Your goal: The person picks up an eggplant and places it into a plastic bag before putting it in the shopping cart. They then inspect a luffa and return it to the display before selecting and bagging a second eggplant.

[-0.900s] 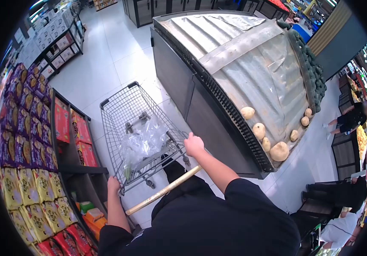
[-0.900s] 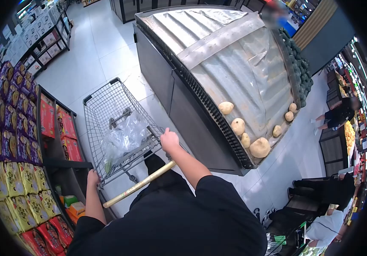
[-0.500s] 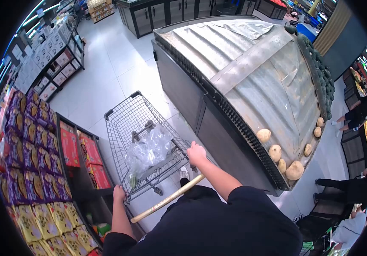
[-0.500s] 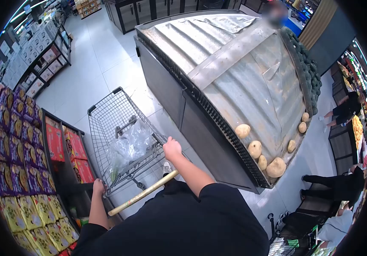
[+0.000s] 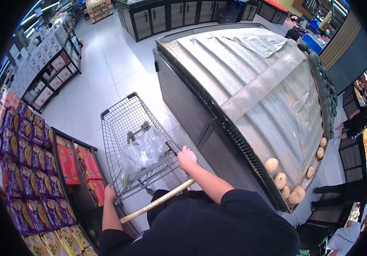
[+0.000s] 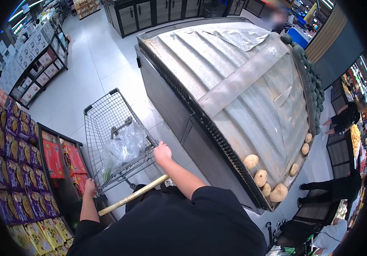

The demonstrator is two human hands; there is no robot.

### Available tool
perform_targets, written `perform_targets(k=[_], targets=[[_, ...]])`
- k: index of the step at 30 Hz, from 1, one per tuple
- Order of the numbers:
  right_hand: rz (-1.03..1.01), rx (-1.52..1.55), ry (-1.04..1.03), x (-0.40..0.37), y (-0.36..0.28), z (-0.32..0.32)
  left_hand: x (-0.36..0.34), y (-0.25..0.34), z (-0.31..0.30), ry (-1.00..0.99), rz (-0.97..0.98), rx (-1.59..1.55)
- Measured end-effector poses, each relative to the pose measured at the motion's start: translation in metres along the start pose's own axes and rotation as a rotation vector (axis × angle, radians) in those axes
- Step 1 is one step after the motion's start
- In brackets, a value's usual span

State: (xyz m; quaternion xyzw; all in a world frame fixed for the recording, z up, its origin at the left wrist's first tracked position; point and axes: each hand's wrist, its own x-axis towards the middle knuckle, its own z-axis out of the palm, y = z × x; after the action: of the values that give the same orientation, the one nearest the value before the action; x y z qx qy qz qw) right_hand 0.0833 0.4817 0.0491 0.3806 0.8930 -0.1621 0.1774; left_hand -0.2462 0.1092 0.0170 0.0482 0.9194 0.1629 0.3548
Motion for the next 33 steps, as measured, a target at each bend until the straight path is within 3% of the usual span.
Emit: perform_targets(k=[8,10,12,14,19,22,24,26,30,32,33], targets=[[0.01,0.017,0.06,0.111,0.015,-0.024,0.089,0.076,0.004,0.013,0.092,-0.163],[0.003,0.004,0.041,0.136,-0.003,-0.049,0.111,0.098,-0.027,0.03,0.132,-0.078],[0.006,-0.024,0.036,0.157,-0.003,-0.068,0.167,0.087,-0.026,0.015,0.161,-0.119],[0.002,-0.059,0.022,0.173,-0.006,-0.074,0.204,0.085,-0.019,0.069,0.219,0.073],[0.055,-0.08,0.015,0.221,-0.033,-0.085,0.222,0.157,-0.054,0.023,0.177,0.125],[0.082,-0.106,-0.028,0.252,-0.047,-0.098,0.283,0.158,-0.06,0.076,0.286,0.262],[0.126,-0.082,0.001,0.274,-0.064,-0.1,0.316,0.174,-0.084,-0.013,0.225,0.22],[0.136,-0.075,0.003,0.294,-0.07,-0.106,0.31,0.206,-0.107,0.055,0.365,0.265],[0.182,-0.071,-0.008,0.33,-0.08,-0.115,0.299,0.231,-0.141,0.038,0.42,0.223],[0.184,-0.055,-0.003,0.345,-0.089,-0.126,0.295,0.229,-0.155,0.043,0.337,0.322],[0.196,-0.051,-0.006,0.353,-0.093,-0.13,0.287,0.237,-0.163,-0.076,0.188,0.154]])
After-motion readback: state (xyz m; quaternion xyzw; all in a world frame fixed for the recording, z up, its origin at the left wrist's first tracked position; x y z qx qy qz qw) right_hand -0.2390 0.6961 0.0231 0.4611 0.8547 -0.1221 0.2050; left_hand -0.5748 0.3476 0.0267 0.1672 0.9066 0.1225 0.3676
